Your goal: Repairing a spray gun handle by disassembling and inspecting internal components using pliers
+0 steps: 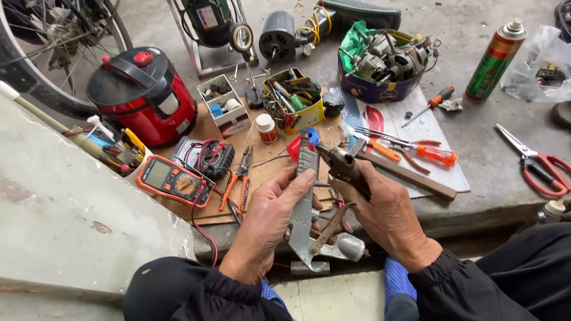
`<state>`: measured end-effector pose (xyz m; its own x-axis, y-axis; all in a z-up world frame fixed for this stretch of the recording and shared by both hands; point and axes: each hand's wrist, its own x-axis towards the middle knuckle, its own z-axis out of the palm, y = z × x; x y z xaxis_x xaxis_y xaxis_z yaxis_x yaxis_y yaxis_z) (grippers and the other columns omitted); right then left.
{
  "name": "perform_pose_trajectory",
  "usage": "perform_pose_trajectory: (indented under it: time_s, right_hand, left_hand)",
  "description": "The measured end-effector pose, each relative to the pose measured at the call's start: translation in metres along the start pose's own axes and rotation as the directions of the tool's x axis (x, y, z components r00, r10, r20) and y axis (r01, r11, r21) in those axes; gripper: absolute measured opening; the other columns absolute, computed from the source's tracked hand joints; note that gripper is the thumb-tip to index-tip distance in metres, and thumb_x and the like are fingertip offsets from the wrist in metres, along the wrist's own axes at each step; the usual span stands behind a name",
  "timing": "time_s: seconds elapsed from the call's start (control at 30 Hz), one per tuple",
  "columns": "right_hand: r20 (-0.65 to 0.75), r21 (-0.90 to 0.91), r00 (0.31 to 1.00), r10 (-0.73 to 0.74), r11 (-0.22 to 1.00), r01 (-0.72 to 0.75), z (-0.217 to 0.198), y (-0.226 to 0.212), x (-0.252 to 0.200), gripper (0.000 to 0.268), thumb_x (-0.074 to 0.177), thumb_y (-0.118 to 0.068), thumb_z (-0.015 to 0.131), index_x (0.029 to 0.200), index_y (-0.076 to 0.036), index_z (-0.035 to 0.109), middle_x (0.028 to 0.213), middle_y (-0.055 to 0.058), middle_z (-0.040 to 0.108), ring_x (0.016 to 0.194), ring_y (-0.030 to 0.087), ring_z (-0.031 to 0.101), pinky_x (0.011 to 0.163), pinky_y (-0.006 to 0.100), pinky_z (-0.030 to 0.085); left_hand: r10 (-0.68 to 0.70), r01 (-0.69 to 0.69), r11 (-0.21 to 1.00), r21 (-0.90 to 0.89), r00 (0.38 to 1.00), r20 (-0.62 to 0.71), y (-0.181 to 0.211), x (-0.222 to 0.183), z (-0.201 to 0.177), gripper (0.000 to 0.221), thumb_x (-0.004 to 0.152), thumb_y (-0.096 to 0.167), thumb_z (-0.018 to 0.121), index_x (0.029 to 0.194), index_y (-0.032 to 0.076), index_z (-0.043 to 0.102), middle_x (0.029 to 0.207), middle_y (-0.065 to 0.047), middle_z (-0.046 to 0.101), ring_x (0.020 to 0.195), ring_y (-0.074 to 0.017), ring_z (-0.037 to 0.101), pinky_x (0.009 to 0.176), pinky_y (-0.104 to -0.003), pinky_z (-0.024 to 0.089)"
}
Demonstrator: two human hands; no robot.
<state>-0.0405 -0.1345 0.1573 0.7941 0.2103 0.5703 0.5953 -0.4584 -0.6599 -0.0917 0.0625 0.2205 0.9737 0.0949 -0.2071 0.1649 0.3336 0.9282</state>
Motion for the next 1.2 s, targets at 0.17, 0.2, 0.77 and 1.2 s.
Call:
perform_pose_trajectory:
  time_s: [0.17, 0.2, 0.77, 1.2]
  right_hand:
    - [-0.011, -0.137, 0.991, -0.132, 0.982, 0.129, 0.001, -0.003, 0.036, 0.014, 0.107, -0.026, 0.077, 0.11, -0.015, 0.07, 0.081, 0.012, 0.079, 0.081, 0.035, 0.081, 0.071, 0.044, 0.065]
    - [0.005, -0.219, 0.98, -0.201, 0.956, 0.197, 0.002, 0.002, 0.044, 0.014, 0.108, -0.026, 0.076, 0.109, -0.014, 0.069, 0.078, 0.013, 0.078, 0.078, 0.035, 0.081, 0.069, 0.044, 0.064]
    - [0.122, -0.251, 0.988, 0.099, 0.966, -0.066, 0.019, 0.049, 0.108, 0.033, 0.101, -0.042, 0.083, 0.093, -0.016, 0.065, 0.064, 0.01, 0.073, 0.068, 0.034, 0.079, 0.065, 0.045, 0.061]
    - [0.494, -0.086, 0.829, 0.262, 0.963, -0.254, 0.042, 0.095, 0.121, 0.012, 0.115, -0.024, 0.06, 0.115, -0.013, 0.054, 0.07, 0.006, 0.055, 0.056, 0.021, 0.042, 0.052, 0.042, 0.034]
  left_hand:
    - [0.047, -0.047, 0.999, 0.023, 0.999, 0.025, 0.042, 0.007, -0.001, 0.042, 0.102, 0.025, 0.079, 0.136, 0.003, 0.069, 0.074, -0.02, 0.079, 0.057, -0.0262, 0.08, 0.052, -0.037, 0.068]
    - [0.053, -0.054, 0.998, 0.028, 0.998, 0.033, 0.048, 0.013, -0.003, 0.045, 0.102, 0.025, 0.08, 0.14, 0.003, 0.068, 0.073, -0.02, 0.078, 0.056, -0.027, 0.079, 0.052, -0.037, 0.068]
    - [-0.083, 0.083, 0.996, -0.029, 0.996, 0.015, 0.058, 0.103, -0.005, 0.05, 0.101, 0.026, 0.082, 0.141, 0.0, 0.069, 0.077, -0.019, 0.079, 0.057, -0.023, 0.079, 0.05, -0.035, 0.068]
    - [-0.388, 0.402, 0.869, 0.288, 0.916, -0.105, 0.083, 0.161, -0.001, 0.093, 0.08, 0.053, 0.07, 0.164, 0.015, 0.059, 0.162, -0.001, 0.07, 0.147, -0.0153, 0.067, 0.123, -0.033, 0.047]
